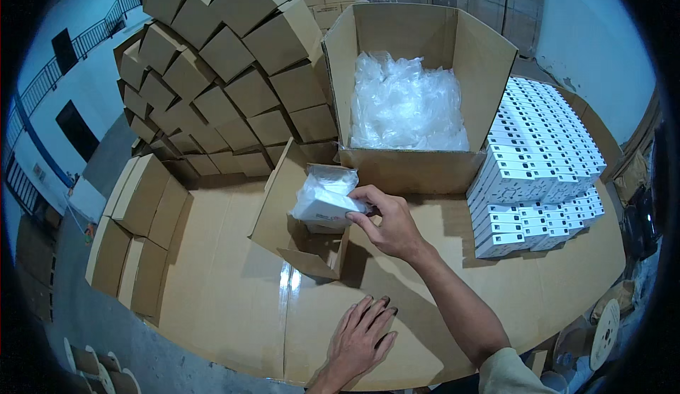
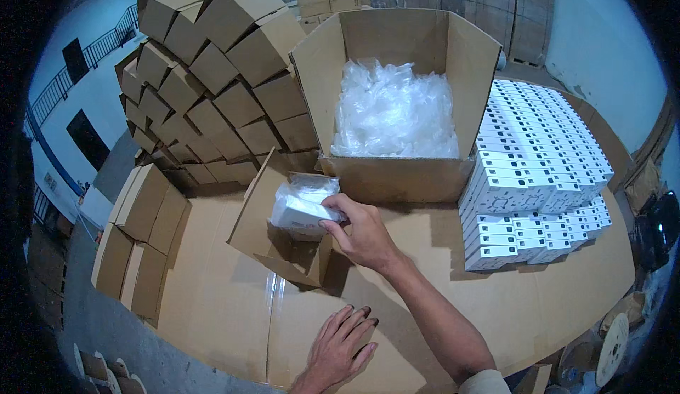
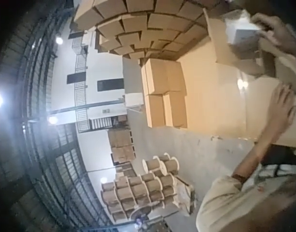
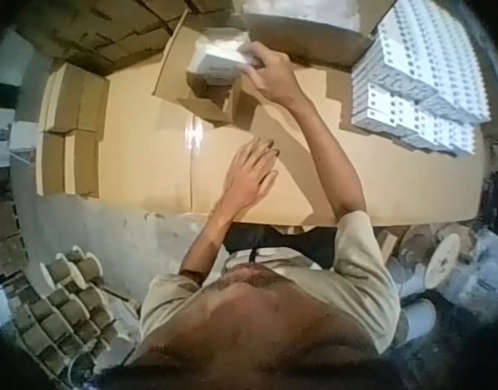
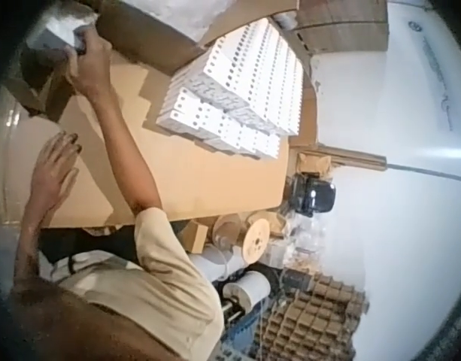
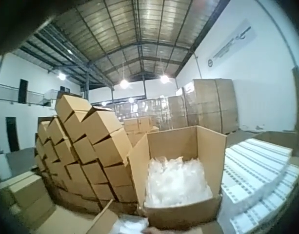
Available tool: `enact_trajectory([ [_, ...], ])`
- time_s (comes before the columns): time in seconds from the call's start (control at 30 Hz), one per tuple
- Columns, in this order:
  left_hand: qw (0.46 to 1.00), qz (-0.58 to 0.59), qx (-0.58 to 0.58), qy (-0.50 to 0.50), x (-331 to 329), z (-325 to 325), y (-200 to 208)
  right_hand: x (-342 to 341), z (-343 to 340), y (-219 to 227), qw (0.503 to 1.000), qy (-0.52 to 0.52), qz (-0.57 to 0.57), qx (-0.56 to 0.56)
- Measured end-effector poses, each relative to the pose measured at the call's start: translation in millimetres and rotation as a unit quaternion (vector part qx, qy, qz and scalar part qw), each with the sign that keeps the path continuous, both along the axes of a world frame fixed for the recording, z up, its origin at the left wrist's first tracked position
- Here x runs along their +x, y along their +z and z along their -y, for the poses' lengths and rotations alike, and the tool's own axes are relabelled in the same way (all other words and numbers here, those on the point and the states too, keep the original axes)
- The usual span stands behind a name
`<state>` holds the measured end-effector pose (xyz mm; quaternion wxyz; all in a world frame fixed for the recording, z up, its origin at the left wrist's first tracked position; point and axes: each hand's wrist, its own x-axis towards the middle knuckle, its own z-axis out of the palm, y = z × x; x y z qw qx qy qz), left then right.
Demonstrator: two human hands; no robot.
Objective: Packing small white product boxes into bubble wrap and then into larger shipping boxes.
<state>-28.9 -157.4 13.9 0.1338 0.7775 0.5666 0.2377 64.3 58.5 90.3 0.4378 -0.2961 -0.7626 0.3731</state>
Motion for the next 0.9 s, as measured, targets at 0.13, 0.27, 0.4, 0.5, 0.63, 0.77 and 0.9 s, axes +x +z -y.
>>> enact_trajectory([
  [0.13,1.0,0.006,0.003,-0.004,2,-4,3,-3,-6,2,0.991,0.017,0.069,0.113],
  [0.27,1.0,0.02,0.018,-0.002,3,-6,3,-12,-6,9,0.98,0.023,0.115,0.158],
  [0.4,0.999,0.031,0.019,-0.009,1,-7,2,-28,-1,10,0.973,0.008,0.193,0.124],
  [0.5,0.999,0.036,0.024,-0.011,2,-8,2,-35,-2,1,0.962,-0.01,0.236,0.137],
  [0.63,0.999,0.043,0.03,-0.011,1,-8,0,-38,1,-2,0.947,-0.021,0.268,0.174],
  [0.77,0.998,0.058,0.029,-0.01,0,-9,-6,-43,5,-2,0.942,-0.028,0.282,0.181],
  [0.9,0.998,0.061,0.031,-0.008,2,-10,-4,-48,1,-13,0.938,-0.048,0.267,0.215],
])
